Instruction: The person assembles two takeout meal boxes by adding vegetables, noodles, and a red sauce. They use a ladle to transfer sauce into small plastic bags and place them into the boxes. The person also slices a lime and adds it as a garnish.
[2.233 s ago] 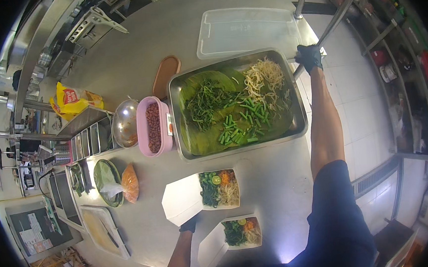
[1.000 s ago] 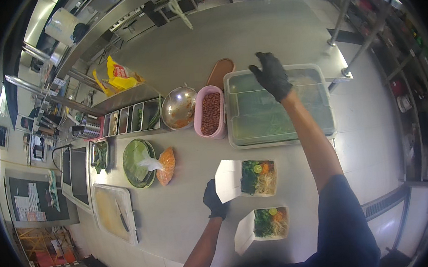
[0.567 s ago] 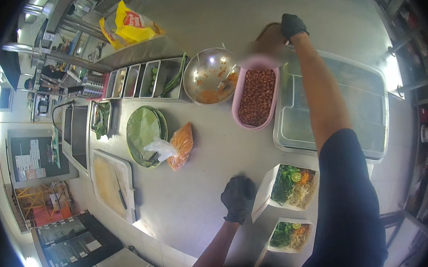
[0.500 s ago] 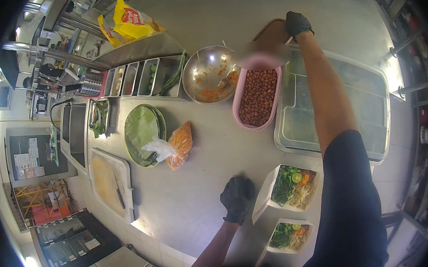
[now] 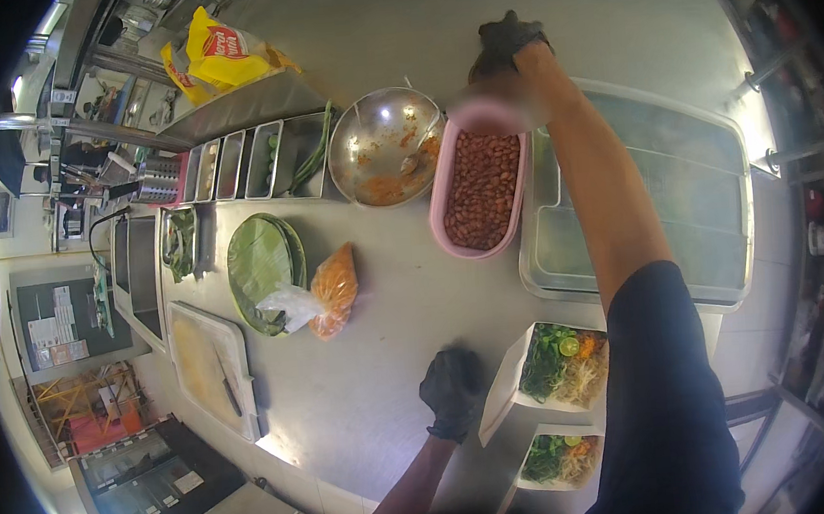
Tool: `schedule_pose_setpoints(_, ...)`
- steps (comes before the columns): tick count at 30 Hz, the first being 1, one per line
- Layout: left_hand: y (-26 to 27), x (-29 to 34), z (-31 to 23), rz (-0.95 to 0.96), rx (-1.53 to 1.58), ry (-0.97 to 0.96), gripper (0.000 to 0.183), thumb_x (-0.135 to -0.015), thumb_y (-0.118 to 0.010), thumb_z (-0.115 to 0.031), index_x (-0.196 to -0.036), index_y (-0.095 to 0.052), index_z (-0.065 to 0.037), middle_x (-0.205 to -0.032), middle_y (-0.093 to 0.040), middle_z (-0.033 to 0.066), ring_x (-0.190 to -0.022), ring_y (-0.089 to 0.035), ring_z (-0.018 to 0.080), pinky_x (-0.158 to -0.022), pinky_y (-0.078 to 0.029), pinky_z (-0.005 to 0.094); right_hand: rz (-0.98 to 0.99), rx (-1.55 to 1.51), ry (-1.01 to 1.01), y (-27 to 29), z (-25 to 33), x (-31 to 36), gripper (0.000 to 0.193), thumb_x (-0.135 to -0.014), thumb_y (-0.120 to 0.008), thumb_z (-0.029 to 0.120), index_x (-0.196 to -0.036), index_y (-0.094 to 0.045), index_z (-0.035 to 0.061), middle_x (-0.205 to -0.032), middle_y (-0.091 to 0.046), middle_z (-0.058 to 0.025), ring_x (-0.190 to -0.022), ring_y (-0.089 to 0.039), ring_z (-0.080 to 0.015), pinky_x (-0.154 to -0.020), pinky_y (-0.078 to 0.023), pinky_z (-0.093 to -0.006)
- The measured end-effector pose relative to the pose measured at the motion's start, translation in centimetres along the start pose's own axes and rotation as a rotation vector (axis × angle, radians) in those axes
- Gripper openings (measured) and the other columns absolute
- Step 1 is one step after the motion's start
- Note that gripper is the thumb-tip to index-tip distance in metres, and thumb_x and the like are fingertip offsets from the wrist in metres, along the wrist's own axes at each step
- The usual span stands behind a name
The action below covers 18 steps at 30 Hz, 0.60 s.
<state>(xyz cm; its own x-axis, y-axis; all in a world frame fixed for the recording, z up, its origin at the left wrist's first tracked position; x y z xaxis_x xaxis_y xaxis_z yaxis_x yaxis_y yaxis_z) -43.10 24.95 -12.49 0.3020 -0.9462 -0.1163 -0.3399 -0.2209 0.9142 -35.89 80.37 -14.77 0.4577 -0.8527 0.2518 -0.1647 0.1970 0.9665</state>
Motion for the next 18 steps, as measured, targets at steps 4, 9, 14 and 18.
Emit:
schedule_pose_setpoints(4,0.4,-0.4,-0.1,-0.012,0.016,0.022,0.012,-0.087,-0.068,-0.02,-0.094,-0.062,-0.012,-0.081,-0.061,0.0061,-0.07,-0.064,0.0264,-0.054,-0.052,0.0406,-0.149,0.262,0.09,0.4,3.0,-1.6,0.066,-0.082,-0.072,0.046,-0.142,-0.056,0.0235,-0.153,-0.042,-0.0154,-0.14,-0.043,-0.0419,-0.097,-0.045,-0.0684)
schedule_pose_setpoints(9,1.3,-0.8,-0.5,-0.067,0.053,0.005,0.007,-0.089,-0.065,-0.018,-0.089,-0.062,-0.012,-0.08,-0.06,0.0058,-0.07,-0.064,0.0254,-0.056,-0.052,0.0394,-0.356,-0.108,-0.083,1.2,2.6,-0.2,0.067,-0.084,-0.069,0.047,-0.145,-0.054,0.0217,-0.147,-0.051,-0.0164,-0.141,-0.043,-0.0381,-0.101,-0.047,-0.0614)
schedule_pose_setpoints(14,0.5,-0.5,-0.2,0.013,-0.027,0.048,0.008,-0.089,-0.064,-0.019,-0.089,-0.061,-0.012,-0.08,-0.059,0.006,-0.071,-0.063,0.0259,-0.058,-0.052,0.0397,-0.441,-0.277,-0.099,4.8,1.3,1.4,0.061,-0.083,-0.069,0.046,-0.138,-0.058,0.0205,-0.143,-0.052,-0.0176,-0.129,-0.054,-0.0407,-0.102,-0.05,-0.0526)
schedule_pose_setpoints(18,0.0,-0.1,0.2,0.045,0.061,0.062,0.018,-0.089,-0.066,-0.027,-0.101,-0.063,-0.013,-0.086,-0.062,0.007,-0.078,-0.066,0.0291,-0.063,-0.054,0.0448,-0.768,-0.596,0.031,11.6,0.9,6.3,0.032,-0.084,-0.067,0.036,-0.107,-0.072,0.0147,-0.123,-0.064,-0.0104,-0.114,-0.062,-0.0387,-0.091,-0.056,-0.047)
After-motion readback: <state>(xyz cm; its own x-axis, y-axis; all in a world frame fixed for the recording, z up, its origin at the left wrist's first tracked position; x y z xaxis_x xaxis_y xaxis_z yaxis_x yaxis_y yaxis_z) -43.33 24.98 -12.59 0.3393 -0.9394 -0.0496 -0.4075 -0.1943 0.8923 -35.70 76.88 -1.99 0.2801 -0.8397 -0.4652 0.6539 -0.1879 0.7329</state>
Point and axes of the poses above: each hand's wrist, its own x-axis away from the middle knuckle, its own y-axis out of the back of the hand, z = x × y, the point moved 9 cm from there along -x, towards the middle knuckle
